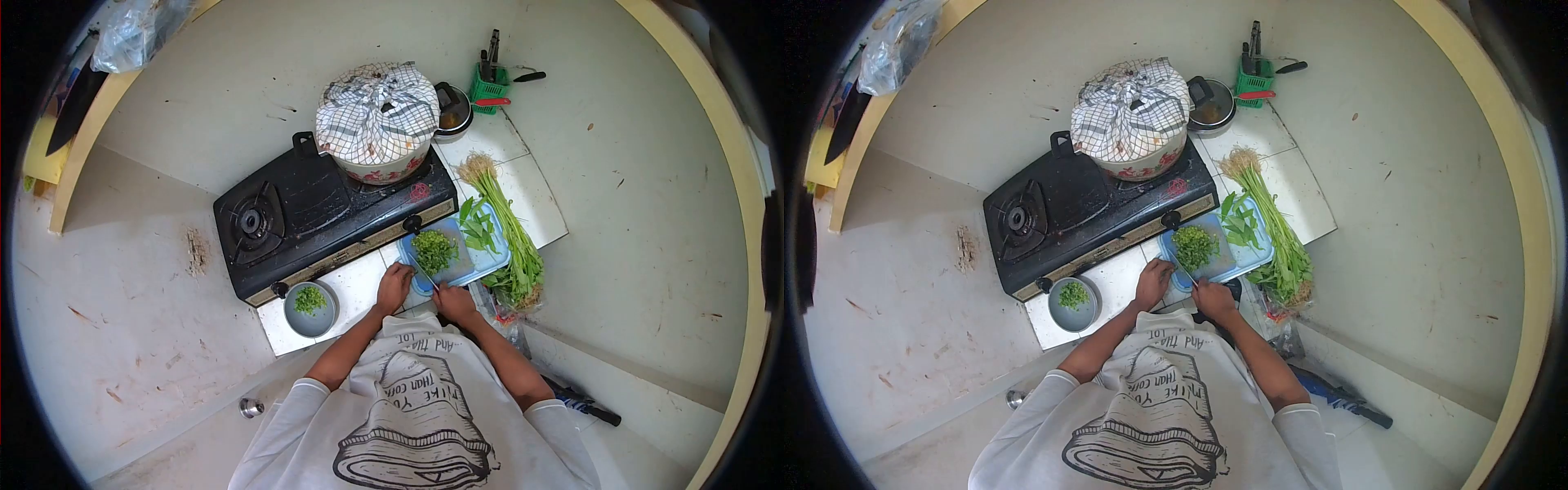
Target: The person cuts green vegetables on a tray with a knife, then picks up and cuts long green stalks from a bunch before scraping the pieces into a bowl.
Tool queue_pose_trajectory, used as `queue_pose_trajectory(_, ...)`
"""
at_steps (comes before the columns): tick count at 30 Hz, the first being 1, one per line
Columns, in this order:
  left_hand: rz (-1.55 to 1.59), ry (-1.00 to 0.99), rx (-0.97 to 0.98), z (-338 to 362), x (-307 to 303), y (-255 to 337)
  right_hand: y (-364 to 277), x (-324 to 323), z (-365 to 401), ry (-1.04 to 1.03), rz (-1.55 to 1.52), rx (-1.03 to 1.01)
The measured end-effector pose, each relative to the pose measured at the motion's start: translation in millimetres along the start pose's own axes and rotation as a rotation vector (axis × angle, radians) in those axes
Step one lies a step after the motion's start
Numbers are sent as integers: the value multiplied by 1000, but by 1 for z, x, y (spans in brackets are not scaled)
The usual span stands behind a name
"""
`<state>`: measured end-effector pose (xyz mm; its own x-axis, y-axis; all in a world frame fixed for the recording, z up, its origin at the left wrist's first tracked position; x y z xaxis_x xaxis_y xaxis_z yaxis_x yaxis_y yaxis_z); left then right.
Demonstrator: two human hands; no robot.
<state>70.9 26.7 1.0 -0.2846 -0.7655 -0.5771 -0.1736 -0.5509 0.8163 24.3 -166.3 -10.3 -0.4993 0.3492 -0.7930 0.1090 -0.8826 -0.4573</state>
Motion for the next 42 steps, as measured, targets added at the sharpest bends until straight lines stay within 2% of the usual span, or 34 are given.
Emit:
queue_pose_trajectory(3,-2,4,-60,-4,-1,3,2,-3,5,-46,-12,-13)
queue_pose_trajectory(9,83,7,-10,-4,-2,3,-1,-6,9,-70,-18,-25)
queue_pose_trajectory(12,77,-6,-49,-4,-3,2,-4,-5,10,-75,14,-81)
queue_pose_trajectory(24,9,-22,1,-2,2,3,-1,1,-9,-48,-4,-48)
queue_pose_trajectory(27,152,-45,-96,-6,0,7,5,1,-4,-28,10,-34)
queue_pose_trajectory(30,123,8,-85,-9,-4,15,8,2,-2,-33,-24,-49)
queue_pose_trajectory(33,76,19,21,-10,-4,10,6,1,1,-2,-8,-62)
queue_pose_trajectory(36,62,-14,-13,-9,1,-2,0,-7,5,-84,-12,-31)
queue_pose_trajectory(42,44,-53,-8,-6,3,-2,-6,-6,5,-75,19,-45)
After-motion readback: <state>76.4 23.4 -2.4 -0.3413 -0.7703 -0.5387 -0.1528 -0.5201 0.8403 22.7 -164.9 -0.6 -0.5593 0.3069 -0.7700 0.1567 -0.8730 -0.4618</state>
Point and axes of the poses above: each hand's wrist, its own z-axis away from the middle knuckle, its own x-axis out of the palm, y = z × x, the point moved 4 cm from there along -z, towards the middle knuckle, and after that the axes turned 8 degrees about -y, right-handed, at the moved point
